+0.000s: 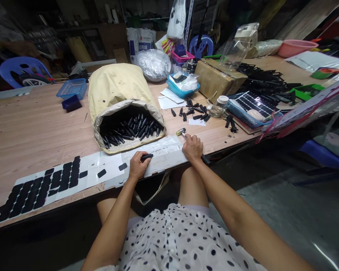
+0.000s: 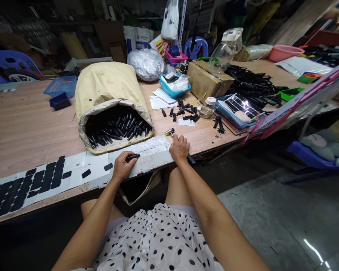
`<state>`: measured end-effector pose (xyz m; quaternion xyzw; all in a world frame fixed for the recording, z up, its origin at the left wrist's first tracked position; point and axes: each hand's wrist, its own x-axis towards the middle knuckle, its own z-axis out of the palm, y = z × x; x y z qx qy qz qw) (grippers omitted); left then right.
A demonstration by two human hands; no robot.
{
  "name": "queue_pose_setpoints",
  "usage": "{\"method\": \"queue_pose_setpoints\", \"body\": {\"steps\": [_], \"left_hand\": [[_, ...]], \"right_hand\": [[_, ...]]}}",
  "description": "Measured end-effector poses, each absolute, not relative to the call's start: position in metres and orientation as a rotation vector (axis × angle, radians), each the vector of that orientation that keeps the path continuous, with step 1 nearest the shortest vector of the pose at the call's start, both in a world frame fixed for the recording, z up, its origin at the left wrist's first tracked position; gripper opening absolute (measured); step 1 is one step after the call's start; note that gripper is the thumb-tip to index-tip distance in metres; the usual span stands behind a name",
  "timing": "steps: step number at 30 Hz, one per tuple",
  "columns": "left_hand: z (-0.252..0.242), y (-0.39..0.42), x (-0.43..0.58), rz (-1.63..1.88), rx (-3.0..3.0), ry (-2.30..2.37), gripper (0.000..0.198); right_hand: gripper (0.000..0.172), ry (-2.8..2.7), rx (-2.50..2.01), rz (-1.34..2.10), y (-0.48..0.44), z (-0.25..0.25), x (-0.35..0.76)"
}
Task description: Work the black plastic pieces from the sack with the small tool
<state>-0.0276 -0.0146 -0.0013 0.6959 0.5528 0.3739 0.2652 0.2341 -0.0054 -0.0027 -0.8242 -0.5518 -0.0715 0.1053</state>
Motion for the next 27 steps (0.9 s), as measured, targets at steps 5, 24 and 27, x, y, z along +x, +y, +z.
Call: {"method": "queue_pose_setpoints", "body": {"steps": [5,24,27], "left_hand": [[-0.0026,-0.014,-0.0279,1.005,1.877,1.488,0.013],[-0.0033,-0.0145,-0.0275,1.019,1.896,1.462,0.012],[-0.0044,-0.0145,-0.0274,1.018,1.911,1.467,0.013]], "right_hand": [[0.04,-1.614,-2.41,-0.236,-0.0044,-0.0061,0.2346],[0.04,-1.631,-2.436,-0.208,-0.0066,0.0011,0.2336],[0.038,-1.632,-2.432,-0.215,-0.0064,-0.0003,0.2347]]}}
